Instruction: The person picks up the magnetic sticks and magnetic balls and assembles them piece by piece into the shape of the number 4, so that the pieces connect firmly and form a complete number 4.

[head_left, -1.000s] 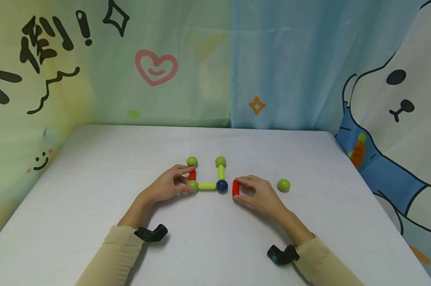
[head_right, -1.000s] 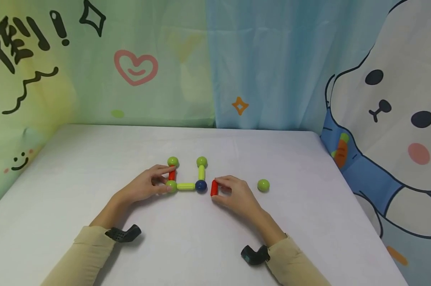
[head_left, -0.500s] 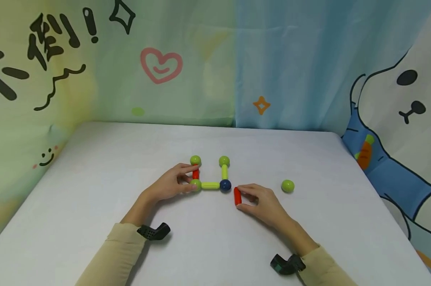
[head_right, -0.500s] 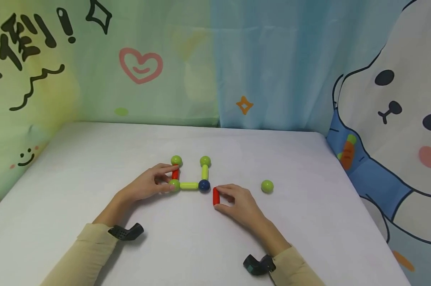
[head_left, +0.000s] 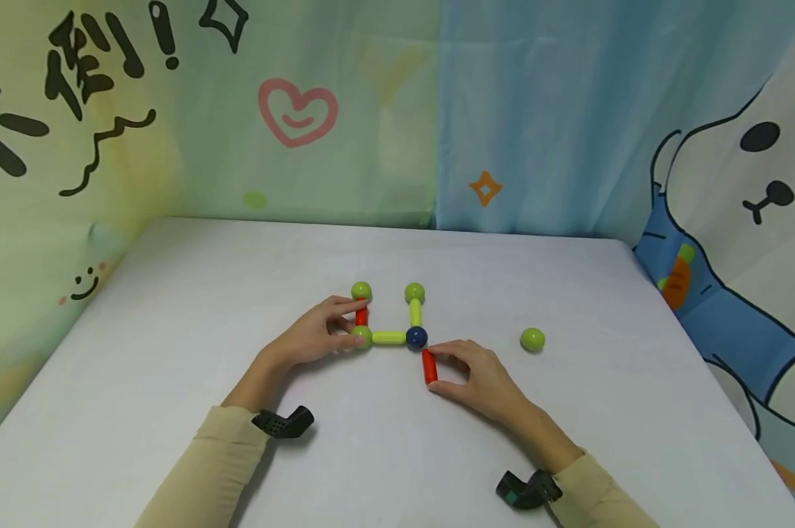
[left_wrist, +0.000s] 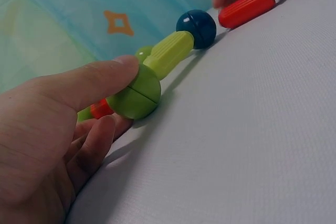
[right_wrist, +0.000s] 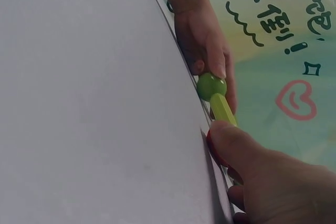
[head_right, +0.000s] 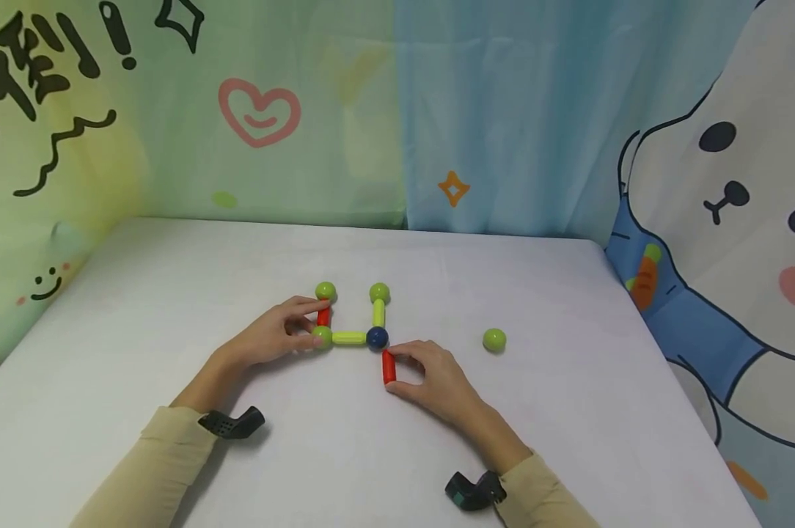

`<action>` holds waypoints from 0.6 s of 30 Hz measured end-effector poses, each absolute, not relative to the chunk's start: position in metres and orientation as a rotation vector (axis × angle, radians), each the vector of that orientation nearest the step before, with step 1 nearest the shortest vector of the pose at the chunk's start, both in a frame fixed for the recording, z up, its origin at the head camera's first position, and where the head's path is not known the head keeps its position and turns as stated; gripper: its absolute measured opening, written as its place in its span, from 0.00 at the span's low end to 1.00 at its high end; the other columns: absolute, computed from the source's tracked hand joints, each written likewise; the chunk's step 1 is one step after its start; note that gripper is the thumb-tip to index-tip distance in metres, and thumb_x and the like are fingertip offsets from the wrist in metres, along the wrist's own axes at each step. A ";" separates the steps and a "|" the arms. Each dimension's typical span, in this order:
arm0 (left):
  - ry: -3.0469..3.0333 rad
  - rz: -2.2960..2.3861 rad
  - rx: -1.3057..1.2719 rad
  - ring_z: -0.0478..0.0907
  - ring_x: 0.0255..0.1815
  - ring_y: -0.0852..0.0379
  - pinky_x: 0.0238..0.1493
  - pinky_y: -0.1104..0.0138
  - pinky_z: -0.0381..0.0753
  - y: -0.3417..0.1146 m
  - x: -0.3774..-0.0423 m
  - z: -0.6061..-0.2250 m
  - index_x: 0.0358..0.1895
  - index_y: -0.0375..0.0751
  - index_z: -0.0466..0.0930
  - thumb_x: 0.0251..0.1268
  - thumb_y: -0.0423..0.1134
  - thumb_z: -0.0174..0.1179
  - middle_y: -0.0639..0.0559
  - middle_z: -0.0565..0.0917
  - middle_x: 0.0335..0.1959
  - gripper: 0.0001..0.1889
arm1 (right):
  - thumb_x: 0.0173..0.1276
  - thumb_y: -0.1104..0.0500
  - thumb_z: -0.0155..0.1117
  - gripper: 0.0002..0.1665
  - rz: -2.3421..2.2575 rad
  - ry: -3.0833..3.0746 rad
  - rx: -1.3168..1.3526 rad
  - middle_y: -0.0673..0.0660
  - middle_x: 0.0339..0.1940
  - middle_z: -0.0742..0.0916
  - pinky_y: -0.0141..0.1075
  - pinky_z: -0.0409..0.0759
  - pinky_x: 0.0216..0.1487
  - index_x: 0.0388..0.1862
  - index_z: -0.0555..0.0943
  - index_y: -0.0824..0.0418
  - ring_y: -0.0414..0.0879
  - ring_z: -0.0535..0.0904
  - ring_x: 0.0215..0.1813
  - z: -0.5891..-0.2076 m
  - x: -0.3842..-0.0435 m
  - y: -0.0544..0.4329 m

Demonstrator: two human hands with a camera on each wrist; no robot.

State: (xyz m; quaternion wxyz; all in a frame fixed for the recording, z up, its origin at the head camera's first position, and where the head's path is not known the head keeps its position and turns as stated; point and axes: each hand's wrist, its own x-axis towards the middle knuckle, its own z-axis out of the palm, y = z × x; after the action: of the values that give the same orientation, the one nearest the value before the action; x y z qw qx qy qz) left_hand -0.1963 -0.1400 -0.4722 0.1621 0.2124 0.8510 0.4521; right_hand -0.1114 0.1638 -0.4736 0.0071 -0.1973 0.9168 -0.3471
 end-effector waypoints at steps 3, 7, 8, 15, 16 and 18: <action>2.431 1.291 0.608 0.77 0.49 0.58 0.47 0.65 0.76 -0.140 -0.197 -0.472 0.68 0.53 0.68 0.53 0.49 0.70 0.53 0.70 0.62 0.37 | 0.50 0.51 0.77 0.33 -1.121 2.868 -0.604 0.45 0.41 0.83 0.31 0.76 0.43 0.57 0.78 0.49 0.39 0.74 0.41 -0.474 -0.110 0.160; 2.434 1.286 0.609 0.77 0.49 0.58 0.48 0.64 0.76 -0.140 -0.198 -0.472 0.68 0.54 0.68 0.53 0.48 0.70 0.53 0.70 0.61 0.36 | 0.49 0.52 0.78 0.34 -1.200 2.850 -0.599 0.45 0.41 0.83 0.30 0.76 0.42 0.56 0.76 0.51 0.38 0.74 0.40 -0.475 -0.109 0.155; 2.433 1.285 0.610 0.77 0.49 0.58 0.48 0.64 0.76 -0.140 -0.198 -0.472 0.68 0.54 0.68 0.53 0.48 0.70 0.53 0.70 0.61 0.36 | 0.49 0.52 0.78 0.34 -1.219 2.849 -0.599 0.46 0.41 0.84 0.30 0.76 0.42 0.55 0.76 0.51 0.38 0.75 0.40 -0.475 -0.109 0.154; 2.431 1.277 0.590 0.77 0.49 0.58 0.48 0.64 0.76 -0.140 -0.198 -0.471 0.68 0.55 0.68 0.53 0.49 0.70 0.53 0.70 0.62 0.36 | 0.48 0.55 0.79 0.32 -1.336 2.835 -0.602 0.48 0.44 0.86 0.30 0.80 0.42 0.52 0.76 0.55 0.38 0.81 0.40 -0.475 -0.107 0.148; 2.431 1.277 0.587 0.77 0.49 0.58 0.48 0.64 0.76 -0.140 -0.198 -0.470 0.68 0.55 0.68 0.53 0.49 0.70 0.53 0.70 0.62 0.36 | 0.48 0.55 0.79 0.32 -1.356 2.824 -0.592 0.49 0.44 0.86 0.30 0.80 0.42 0.52 0.76 0.55 0.38 0.82 0.40 -0.474 -0.106 0.147; 2.432 1.277 0.586 0.77 0.49 0.58 0.48 0.64 0.76 -0.140 -0.198 -0.470 0.68 0.55 0.68 0.53 0.49 0.70 0.53 0.70 0.62 0.36 | 0.48 0.56 0.79 0.31 -1.398 2.793 -0.575 0.50 0.45 0.86 0.30 0.81 0.43 0.52 0.76 0.56 0.39 0.84 0.40 -0.473 -0.105 0.145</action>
State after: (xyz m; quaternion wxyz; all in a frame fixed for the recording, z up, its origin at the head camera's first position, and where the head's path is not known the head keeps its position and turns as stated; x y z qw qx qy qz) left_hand -0.1975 -0.1400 -0.4701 0.1658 0.2056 0.8540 0.4483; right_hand -0.1054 0.1451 -0.4728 -0.0174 -0.1812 0.8793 -0.4401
